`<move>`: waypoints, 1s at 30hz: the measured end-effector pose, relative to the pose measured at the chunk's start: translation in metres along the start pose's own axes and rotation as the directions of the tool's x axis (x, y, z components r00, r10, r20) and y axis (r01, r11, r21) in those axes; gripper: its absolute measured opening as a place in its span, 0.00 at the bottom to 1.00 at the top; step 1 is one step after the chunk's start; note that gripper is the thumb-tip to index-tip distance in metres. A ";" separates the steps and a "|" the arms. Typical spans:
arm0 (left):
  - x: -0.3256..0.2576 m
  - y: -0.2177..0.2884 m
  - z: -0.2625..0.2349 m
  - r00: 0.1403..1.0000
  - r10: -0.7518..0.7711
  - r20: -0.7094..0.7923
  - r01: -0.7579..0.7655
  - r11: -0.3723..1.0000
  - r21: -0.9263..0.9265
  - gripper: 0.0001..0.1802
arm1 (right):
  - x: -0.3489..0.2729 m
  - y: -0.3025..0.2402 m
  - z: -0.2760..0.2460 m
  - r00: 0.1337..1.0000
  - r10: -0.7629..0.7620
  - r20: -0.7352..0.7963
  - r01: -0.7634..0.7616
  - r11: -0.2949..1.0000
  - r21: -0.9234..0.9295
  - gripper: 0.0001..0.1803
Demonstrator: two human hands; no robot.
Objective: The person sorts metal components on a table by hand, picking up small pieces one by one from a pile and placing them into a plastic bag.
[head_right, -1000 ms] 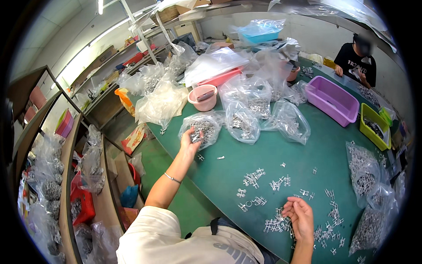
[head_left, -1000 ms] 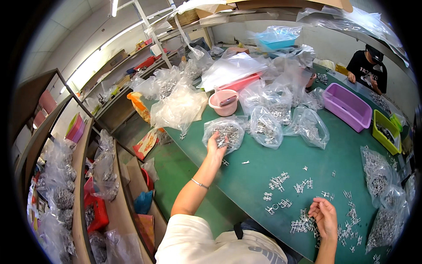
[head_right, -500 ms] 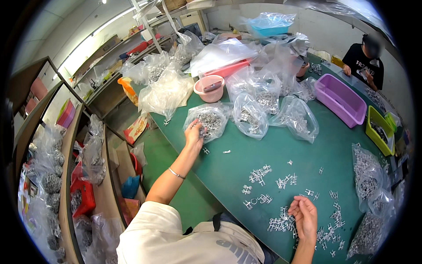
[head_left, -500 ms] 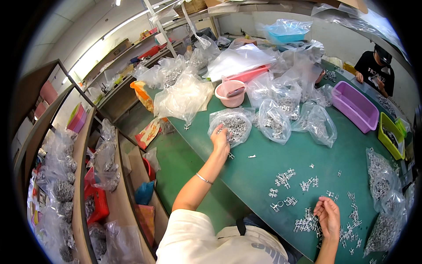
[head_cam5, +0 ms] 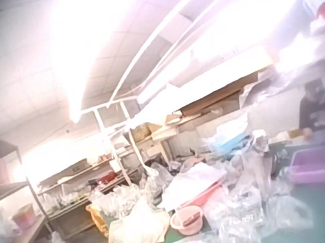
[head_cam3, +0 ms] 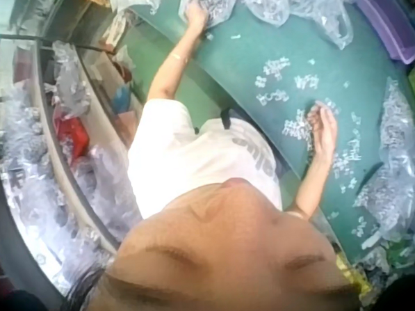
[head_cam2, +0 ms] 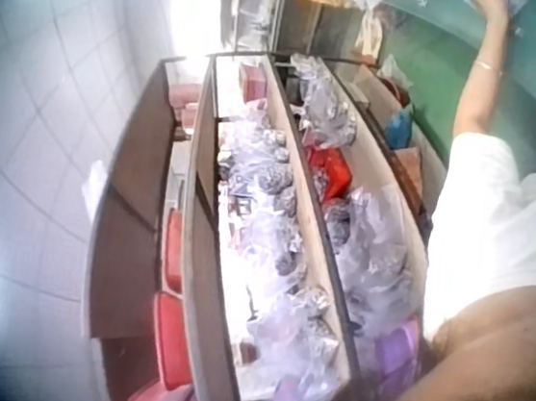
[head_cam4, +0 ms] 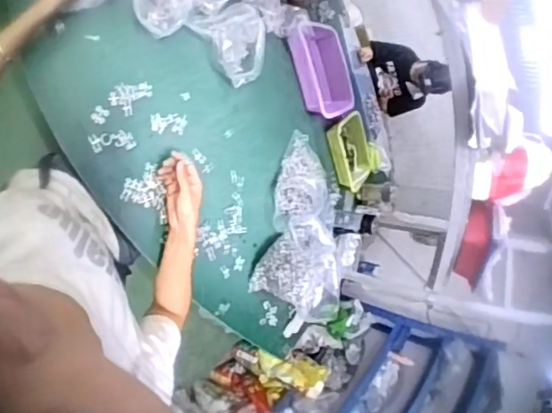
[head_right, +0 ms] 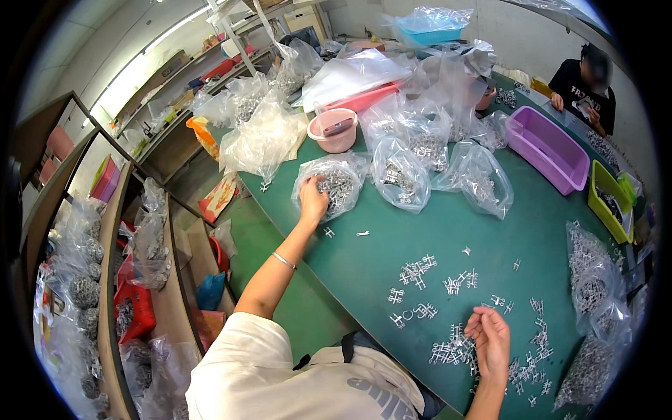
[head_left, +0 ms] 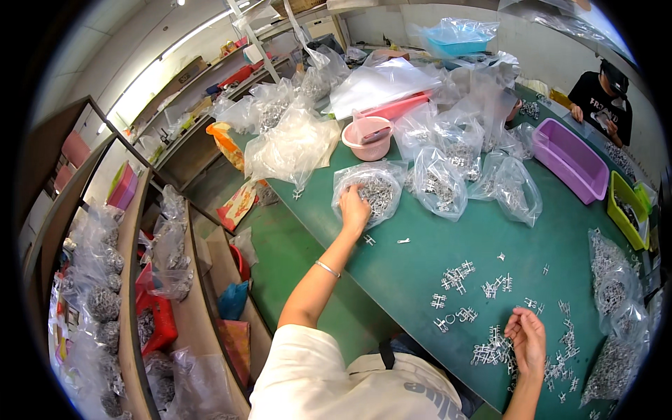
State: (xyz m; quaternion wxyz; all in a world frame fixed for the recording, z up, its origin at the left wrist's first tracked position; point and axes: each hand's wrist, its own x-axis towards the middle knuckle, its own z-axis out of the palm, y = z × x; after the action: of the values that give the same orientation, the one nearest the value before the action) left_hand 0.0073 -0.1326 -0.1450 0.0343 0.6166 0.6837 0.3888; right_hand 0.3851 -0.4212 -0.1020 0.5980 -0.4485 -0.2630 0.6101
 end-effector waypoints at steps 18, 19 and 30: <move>0.023 0.013 -0.006 0.976 0.192 0.104 -0.196 0.980 0.028 0.23 | 0.001 0.001 -0.001 1.000 0.013 -0.021 -0.013 1.000 -0.007 0.10; 0.021 0.012 -0.006 0.972 0.223 0.076 -0.223 0.975 -0.013 0.23 | 0.001 0.001 0.000 1.000 0.012 -0.020 -0.013 1.000 -0.006 0.10; 0.000 0.006 -0.021 0.989 0.105 0.106 -0.007 0.744 -0.669 0.24 | 0.001 0.001 0.003 1.000 0.020 -0.011 -0.020 1.000 0.000 0.10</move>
State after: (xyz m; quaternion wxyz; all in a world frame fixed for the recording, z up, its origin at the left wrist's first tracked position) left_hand 0.0011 -0.1435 -0.1273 0.2870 0.6090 0.4771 0.5649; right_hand 0.3821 -0.4195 -0.1023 0.5933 -0.4546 -0.2549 0.6135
